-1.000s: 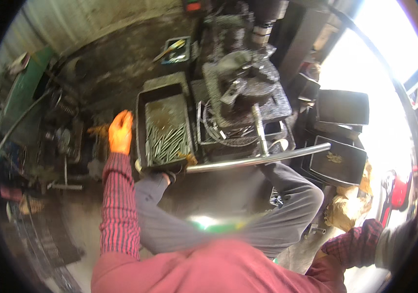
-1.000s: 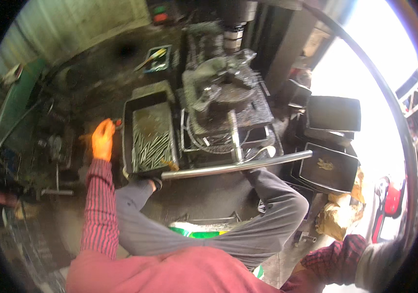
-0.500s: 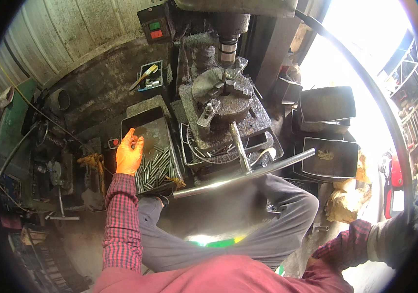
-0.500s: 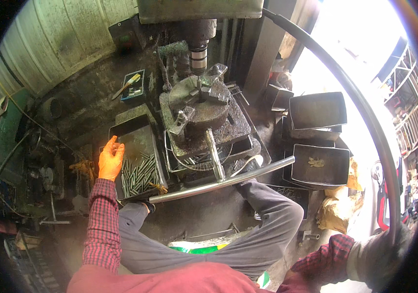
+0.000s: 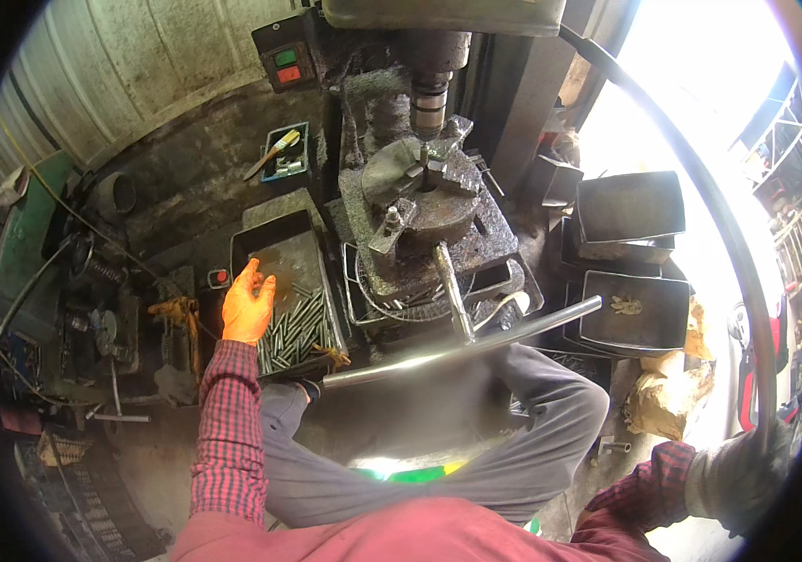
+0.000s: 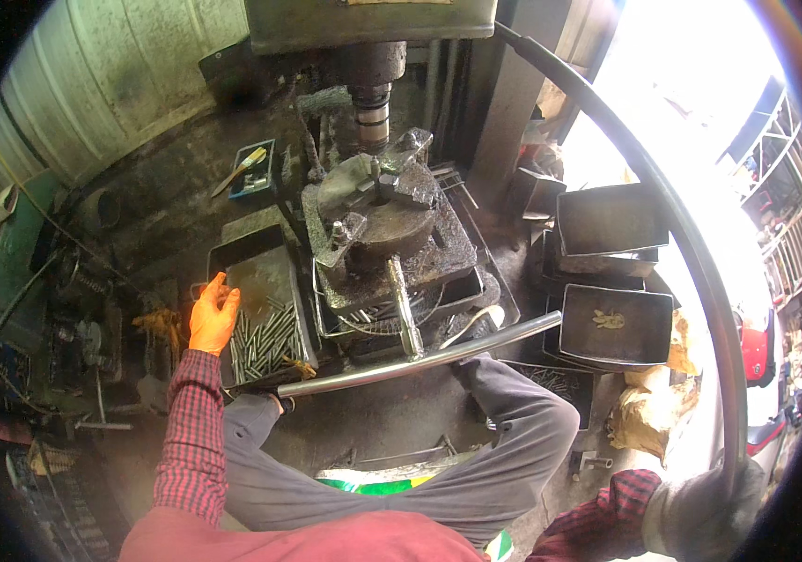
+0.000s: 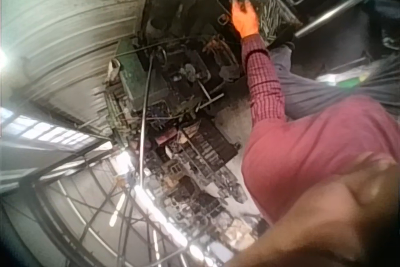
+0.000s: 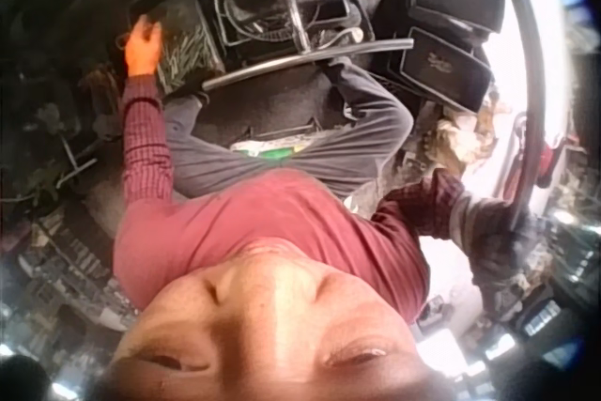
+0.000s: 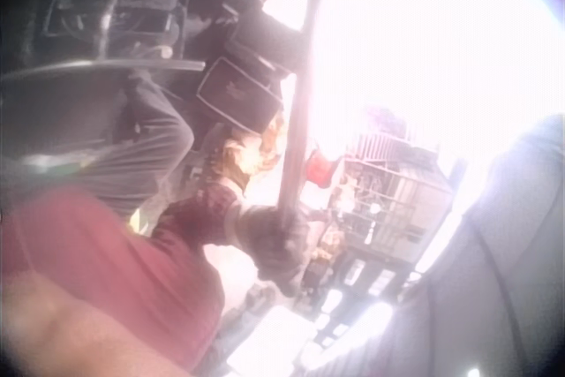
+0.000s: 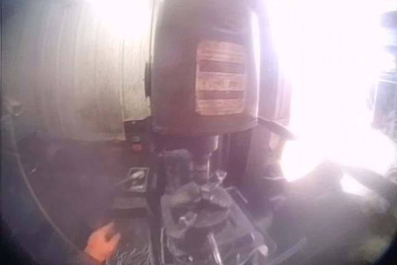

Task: The person sits on the floor in front of a drill press and repeatedly picks up small metal rods from a tray, places them under the drill bit, and operates the machine to drill holes. After each cycle, the person removes the rod and places it into a collection bin.

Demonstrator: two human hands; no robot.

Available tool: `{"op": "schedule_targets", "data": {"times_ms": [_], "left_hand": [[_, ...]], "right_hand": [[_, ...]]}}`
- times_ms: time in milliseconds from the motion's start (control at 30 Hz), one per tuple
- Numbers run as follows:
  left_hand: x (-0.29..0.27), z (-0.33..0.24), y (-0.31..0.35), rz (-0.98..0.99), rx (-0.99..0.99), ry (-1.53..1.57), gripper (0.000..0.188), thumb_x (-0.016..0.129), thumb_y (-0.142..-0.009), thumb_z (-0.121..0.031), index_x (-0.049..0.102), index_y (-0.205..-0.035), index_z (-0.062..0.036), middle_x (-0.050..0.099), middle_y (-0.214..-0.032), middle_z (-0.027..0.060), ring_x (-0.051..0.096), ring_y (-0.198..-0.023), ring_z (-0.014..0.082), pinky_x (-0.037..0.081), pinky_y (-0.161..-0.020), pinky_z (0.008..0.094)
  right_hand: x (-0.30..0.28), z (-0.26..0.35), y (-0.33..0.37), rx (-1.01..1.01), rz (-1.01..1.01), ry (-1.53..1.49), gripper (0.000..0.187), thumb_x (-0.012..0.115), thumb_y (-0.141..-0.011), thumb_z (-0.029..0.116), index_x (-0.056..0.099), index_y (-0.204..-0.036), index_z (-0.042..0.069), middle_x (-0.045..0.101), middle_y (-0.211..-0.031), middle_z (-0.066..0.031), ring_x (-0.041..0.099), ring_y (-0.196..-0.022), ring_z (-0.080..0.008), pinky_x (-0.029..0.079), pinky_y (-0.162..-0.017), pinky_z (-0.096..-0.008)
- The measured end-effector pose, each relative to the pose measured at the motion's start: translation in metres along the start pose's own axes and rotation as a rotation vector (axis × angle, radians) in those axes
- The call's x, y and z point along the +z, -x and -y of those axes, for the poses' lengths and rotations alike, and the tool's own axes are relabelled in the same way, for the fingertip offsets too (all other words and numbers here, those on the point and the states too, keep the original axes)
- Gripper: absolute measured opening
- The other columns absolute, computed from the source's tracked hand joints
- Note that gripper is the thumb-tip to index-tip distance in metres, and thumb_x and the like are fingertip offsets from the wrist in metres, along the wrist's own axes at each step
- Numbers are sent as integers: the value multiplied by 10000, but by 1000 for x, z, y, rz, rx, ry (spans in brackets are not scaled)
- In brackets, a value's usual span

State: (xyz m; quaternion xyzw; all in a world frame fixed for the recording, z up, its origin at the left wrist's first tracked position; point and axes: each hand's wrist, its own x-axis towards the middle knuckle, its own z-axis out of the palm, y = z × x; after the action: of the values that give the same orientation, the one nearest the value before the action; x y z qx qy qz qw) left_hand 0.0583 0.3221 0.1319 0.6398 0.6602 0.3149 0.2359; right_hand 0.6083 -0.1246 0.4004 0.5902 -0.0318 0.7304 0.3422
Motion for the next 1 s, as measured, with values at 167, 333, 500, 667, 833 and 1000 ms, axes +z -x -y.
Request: {"op": "schedule_targets", "data": {"times_ms": [167, 333, 500, 667, 833, 1000], "left_hand": [[3, 6, -1, -2, 14, 11, 621, 721, -1016, -330, 561, -1545, -49, 713, -1344, 214, 707, -1217, 312, 550, -1012, 422], [6, 13, -3, 5, -1, 28, 621, 720, -1016, -332, 560, -1547, -51, 713, -1345, 217, 706, -1226, 312, 548, -1019, 421], [4, 12, -1, -6, 20, -27, 627, 719, -1014, -337, 558, -1547, -49, 715, -1342, 213, 704, -1227, 315, 544, -1027, 423], [2, 6, 0, 3, 10, -42, 629, 716, -1014, -341, 557, -1547, -47, 714, -1340, 212, 704, -1223, 318, 542, -1030, 424], [1, 5, 2, -2, -4, -43, 631, 716, -1012, -342, 556, -1546, -46, 713, -1340, 215, 703, -1226, 325, 540, -1034, 430], [1, 8, 2, -4, 26, -59, 631, 713, -1015, -345, 555, -1544, -39, 709, -1340, 230, 697, -1239, 342, 535, -1044, 438]], "right_hand": [[-4, -5, 3, -23, -57, -148, 539, 543, -1019, 732, 704, -781, 277, 618, -702, 82, 600, -576, -136, 476, -545, -316], [-1, -1, 12, 96, -32, -392, 522, 572, -996, 744, 696, -744, 304, 607, -666, 124, 564, -512, -109, 432, -482, -303], [12, 10, 37, 169, 37, -535, 501, 533, -1011, 741, 670, -806, 306, 593, -690, 118, 552, -524, -110, 429, -496, -295], [22, 17, 61, 204, 74, -612, 483, 494, -1027, 739, 645, -867, 308, 580, -715, 112, 540, -535, -111, 426, -509, -287], [28, 21, 76, 224, 100, -658, 470, 455, -1043, 736, 619, -928, 310, 566, -740, 105, 529, -547, -112, 423, -523, -279], [35, 25, 86, 229, 115, -686, 459, 426, -1061, 719, 599, -990, 300, 561, -763, 93, 532, -568, -118, 436, -553, -276]]}}
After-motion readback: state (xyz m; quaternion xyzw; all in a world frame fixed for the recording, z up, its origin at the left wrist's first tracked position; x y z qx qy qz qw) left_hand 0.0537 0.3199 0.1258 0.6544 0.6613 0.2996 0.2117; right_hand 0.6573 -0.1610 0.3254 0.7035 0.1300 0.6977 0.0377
